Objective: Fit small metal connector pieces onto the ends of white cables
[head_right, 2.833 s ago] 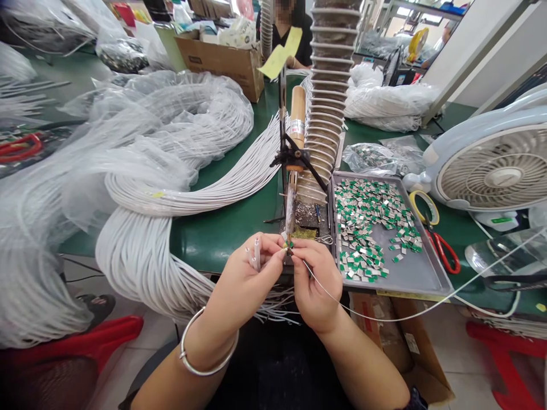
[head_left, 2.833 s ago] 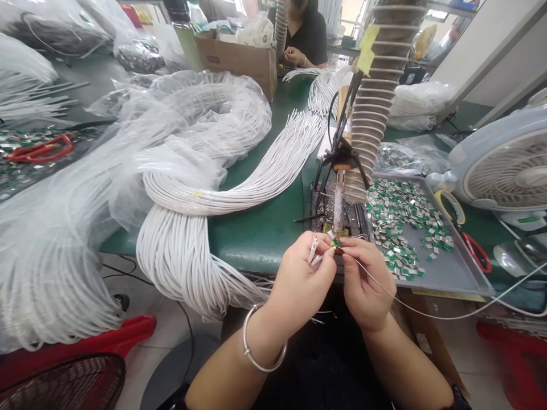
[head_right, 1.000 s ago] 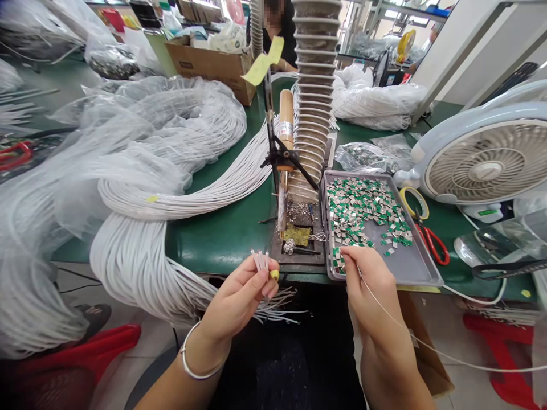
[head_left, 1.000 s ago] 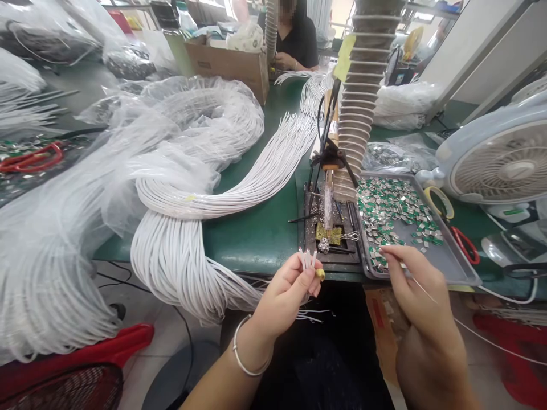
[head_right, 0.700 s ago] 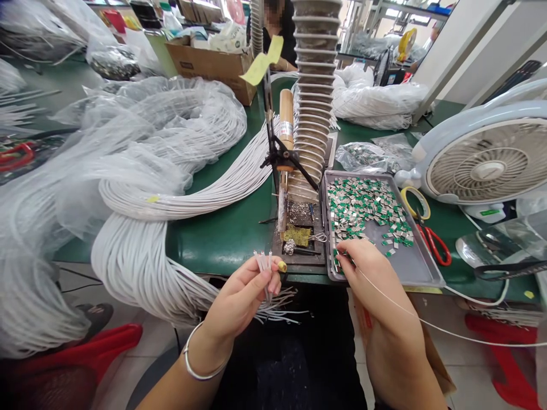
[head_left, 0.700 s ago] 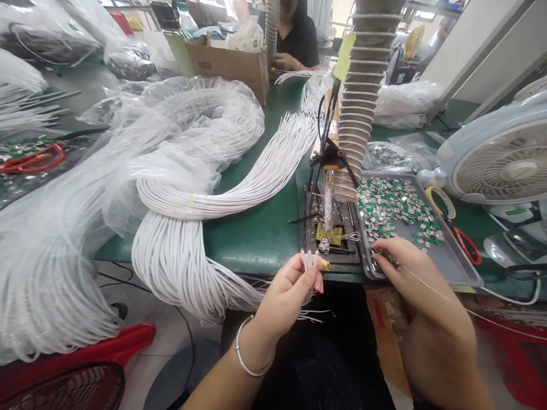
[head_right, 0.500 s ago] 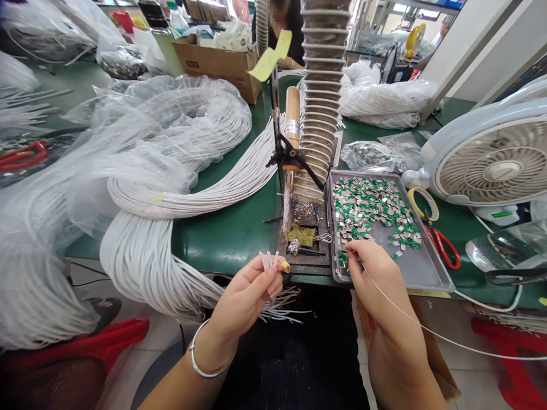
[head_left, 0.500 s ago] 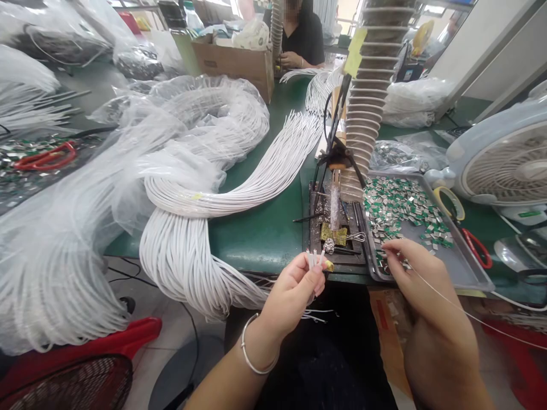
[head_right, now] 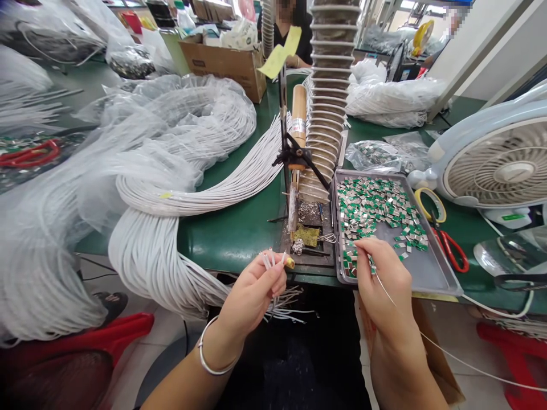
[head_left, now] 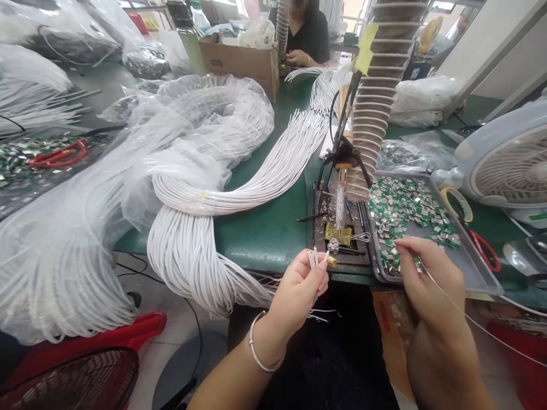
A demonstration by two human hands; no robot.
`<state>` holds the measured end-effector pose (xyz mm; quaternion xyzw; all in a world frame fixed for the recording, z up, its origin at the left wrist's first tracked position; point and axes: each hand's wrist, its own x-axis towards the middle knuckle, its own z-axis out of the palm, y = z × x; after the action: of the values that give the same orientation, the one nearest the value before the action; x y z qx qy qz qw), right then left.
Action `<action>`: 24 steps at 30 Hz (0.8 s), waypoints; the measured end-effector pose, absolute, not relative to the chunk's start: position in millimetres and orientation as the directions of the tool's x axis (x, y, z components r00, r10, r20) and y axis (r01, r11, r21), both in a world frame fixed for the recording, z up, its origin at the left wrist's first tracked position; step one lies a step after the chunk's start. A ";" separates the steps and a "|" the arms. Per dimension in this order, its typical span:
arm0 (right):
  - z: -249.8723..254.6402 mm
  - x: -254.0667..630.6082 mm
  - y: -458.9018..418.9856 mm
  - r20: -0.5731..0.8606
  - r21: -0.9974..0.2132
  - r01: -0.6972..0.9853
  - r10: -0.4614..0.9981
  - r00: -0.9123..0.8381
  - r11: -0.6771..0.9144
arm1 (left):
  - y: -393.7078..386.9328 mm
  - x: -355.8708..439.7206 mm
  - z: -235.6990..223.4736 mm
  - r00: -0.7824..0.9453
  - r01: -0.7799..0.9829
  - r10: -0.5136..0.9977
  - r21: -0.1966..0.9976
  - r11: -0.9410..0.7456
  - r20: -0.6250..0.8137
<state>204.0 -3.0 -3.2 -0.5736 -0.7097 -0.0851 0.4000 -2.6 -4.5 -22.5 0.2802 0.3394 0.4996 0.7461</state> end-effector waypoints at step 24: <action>-8.7 142.6 -12.5 0.654 -0.563 0.586 0.748 -0.114 0.582 | -2.4 7.8 -10.7 0.164 -0.471 0.960 0.837 0.279 -0.228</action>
<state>142.6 -12.5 -8.7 -0.4496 -0.7419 0.0824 0.4906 7.8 -2.4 -10.7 0.3110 0.3925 0.5135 0.6968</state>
